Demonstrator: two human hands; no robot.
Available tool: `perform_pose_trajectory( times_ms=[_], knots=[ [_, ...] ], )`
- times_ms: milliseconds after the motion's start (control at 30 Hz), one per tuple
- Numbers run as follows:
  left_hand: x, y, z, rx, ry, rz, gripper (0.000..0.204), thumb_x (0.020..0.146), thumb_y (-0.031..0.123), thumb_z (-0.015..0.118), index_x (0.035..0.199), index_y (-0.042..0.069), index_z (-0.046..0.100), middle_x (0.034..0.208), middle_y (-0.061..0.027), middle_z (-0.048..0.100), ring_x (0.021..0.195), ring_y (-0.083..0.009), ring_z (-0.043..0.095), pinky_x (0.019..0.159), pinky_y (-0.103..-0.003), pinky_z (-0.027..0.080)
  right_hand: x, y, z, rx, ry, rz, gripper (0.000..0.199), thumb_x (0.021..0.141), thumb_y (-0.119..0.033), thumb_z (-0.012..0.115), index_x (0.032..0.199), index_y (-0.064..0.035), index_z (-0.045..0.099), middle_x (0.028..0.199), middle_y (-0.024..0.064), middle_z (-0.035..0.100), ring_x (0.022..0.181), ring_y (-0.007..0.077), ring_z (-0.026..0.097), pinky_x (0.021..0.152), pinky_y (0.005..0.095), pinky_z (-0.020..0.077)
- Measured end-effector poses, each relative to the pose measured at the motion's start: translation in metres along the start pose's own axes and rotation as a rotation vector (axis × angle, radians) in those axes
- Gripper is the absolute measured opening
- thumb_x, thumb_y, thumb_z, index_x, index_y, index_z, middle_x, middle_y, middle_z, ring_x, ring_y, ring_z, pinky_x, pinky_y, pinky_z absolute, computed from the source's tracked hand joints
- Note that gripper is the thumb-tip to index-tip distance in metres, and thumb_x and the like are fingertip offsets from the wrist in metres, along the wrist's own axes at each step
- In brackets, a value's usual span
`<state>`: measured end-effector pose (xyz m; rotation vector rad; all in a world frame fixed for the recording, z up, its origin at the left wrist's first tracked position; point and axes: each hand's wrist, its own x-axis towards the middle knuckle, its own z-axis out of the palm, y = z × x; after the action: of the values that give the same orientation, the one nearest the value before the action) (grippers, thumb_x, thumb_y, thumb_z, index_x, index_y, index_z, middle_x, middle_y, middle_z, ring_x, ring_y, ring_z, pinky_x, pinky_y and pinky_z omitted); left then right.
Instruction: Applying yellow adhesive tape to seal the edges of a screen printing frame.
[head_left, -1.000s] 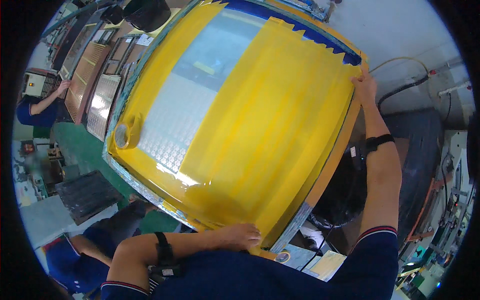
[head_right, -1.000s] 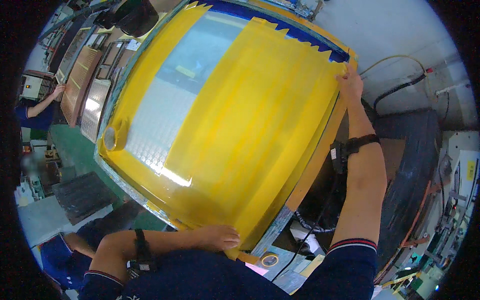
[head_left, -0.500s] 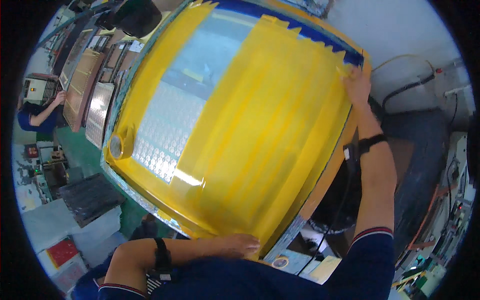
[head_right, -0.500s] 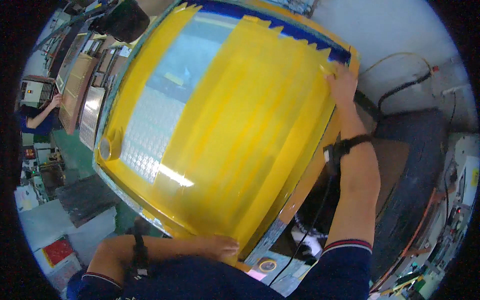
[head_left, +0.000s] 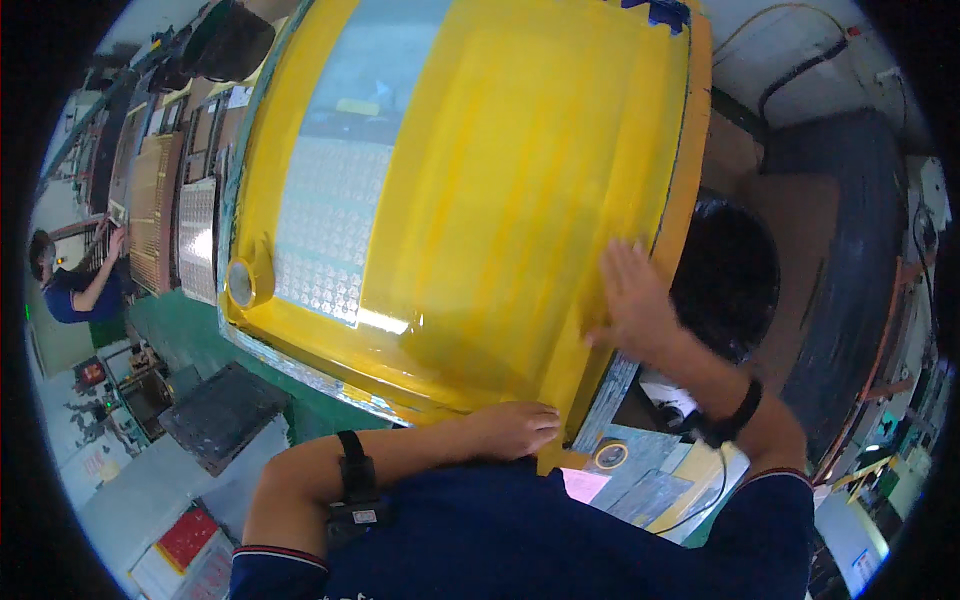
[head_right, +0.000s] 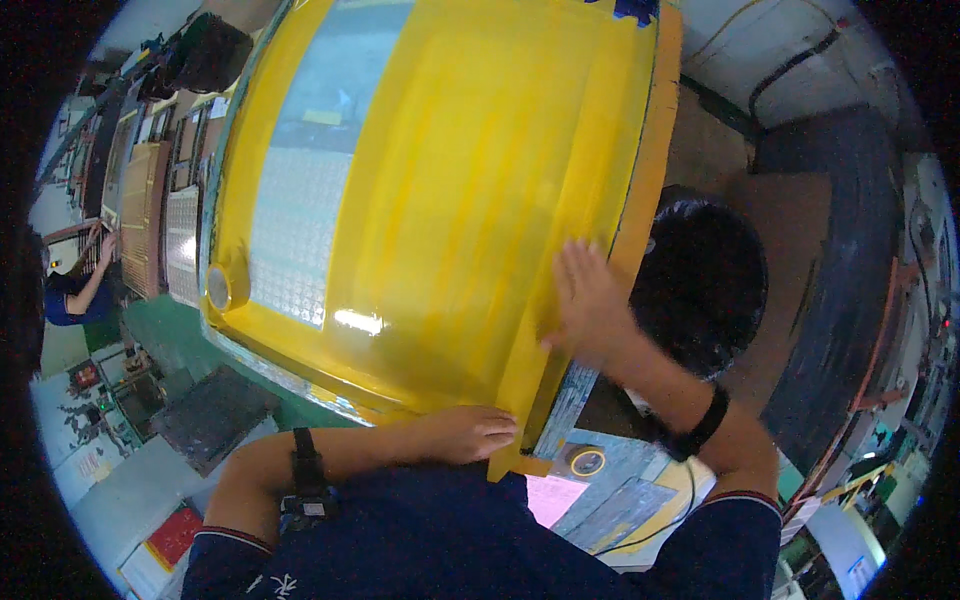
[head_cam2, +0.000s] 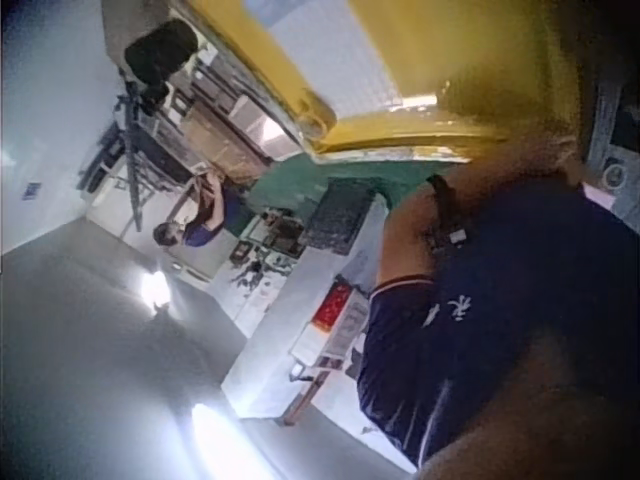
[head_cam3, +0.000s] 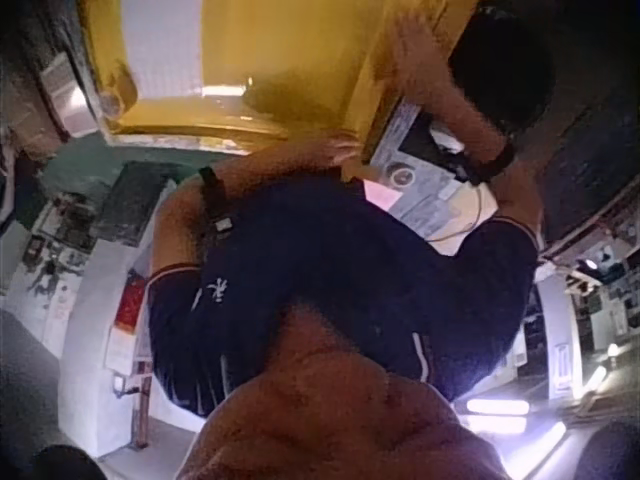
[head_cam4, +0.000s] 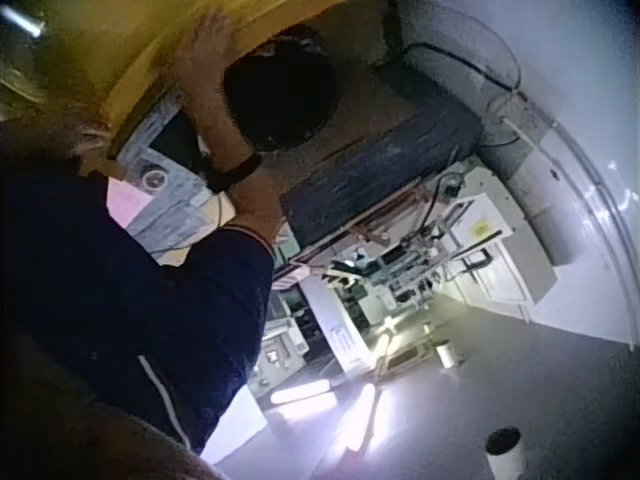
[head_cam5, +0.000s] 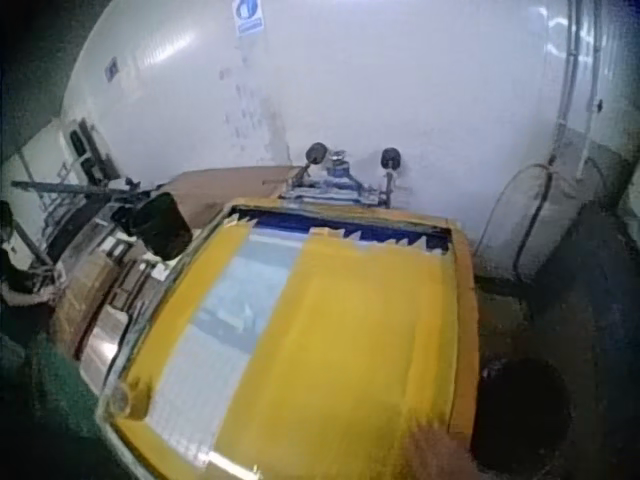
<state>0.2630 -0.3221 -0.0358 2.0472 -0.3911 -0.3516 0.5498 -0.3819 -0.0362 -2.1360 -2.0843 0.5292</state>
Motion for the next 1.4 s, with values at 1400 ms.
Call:
perform_pose_trajectory(
  times_ms=[1400],
  knots=[
    [-0.387,-0.095,-0.151,0.019,0.171,-0.284,0.048,0.092,0.021,0.065,0.133,0.002,0.05,0.125,-0.025,0.057,0.115,-0.0439,0.056,0.098,-0.047,0.046,-0.087,-0.307,0.067,-0.065,0.104,0.765,0.06,0.058,-0.025,0.09,0.112,-0.0106,0.069,0.113,0.0132,0.069,0.115,0.0317,0.061,0.115,0.0523,0.0298]
  ],
)
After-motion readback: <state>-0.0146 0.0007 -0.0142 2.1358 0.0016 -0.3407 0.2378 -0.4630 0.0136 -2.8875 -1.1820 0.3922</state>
